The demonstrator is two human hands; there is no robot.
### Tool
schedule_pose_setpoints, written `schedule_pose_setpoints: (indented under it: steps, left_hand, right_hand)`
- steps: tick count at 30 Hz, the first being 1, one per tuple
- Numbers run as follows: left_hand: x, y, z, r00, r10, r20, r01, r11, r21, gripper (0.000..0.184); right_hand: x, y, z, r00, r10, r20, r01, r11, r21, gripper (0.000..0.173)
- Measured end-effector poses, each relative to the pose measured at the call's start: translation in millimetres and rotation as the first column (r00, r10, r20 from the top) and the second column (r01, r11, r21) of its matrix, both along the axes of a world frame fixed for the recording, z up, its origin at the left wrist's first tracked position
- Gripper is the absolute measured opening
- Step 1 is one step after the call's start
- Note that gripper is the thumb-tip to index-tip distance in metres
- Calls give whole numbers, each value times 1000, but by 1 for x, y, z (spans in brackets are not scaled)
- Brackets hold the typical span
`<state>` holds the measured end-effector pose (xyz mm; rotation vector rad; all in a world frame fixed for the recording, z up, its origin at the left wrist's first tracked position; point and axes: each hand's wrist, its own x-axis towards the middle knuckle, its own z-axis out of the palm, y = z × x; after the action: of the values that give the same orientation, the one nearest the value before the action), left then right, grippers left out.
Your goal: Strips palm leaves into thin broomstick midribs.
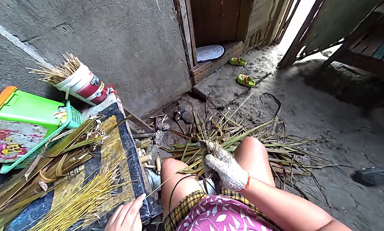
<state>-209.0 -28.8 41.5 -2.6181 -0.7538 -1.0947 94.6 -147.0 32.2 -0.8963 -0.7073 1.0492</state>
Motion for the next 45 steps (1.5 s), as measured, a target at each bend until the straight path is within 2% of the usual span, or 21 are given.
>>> schedule_pose_setpoints:
  steps: [10,14,18,25,29,37,41,45]
  left_hand:
    - [-7,3,-1,999,38,-25,-38,999,-21,27]
    - [-3,1,0,999,25,-29,-25,999,-30,28]
    - [0,0,2,999,12,-33,-13,1000,-18,29]
    - [-4,2,5,998,17,-55,-16,1000,2,29]
    - [-7,4,6,999,17,-47,-15,999,30,27]
    - [-9,8,6,997,47,-55,-45,999,30,29]
    - [-14,9,6,996,71,-55,-70,997,18,28]
    - [-18,10,5,995,86,-57,-86,996,1,28]
  right_hand:
    - [18,-1,16,982,-180,-48,179,983,-32,41]
    - [16,-6,12,997,-77,22,77,997,1,50]
    - [7,-9,10,997,-13,76,13,1000,1,42]
    - [9,-7,18,991,-133,-13,132,990,-47,40]
    - [16,-7,23,988,-152,-29,150,986,-67,36]
    - [20,-7,22,984,-173,-48,171,984,-54,39]
    - [33,-5,29,958,-285,-44,282,958,-58,33]
    - [55,-2,21,943,-327,-59,330,942,51,25]
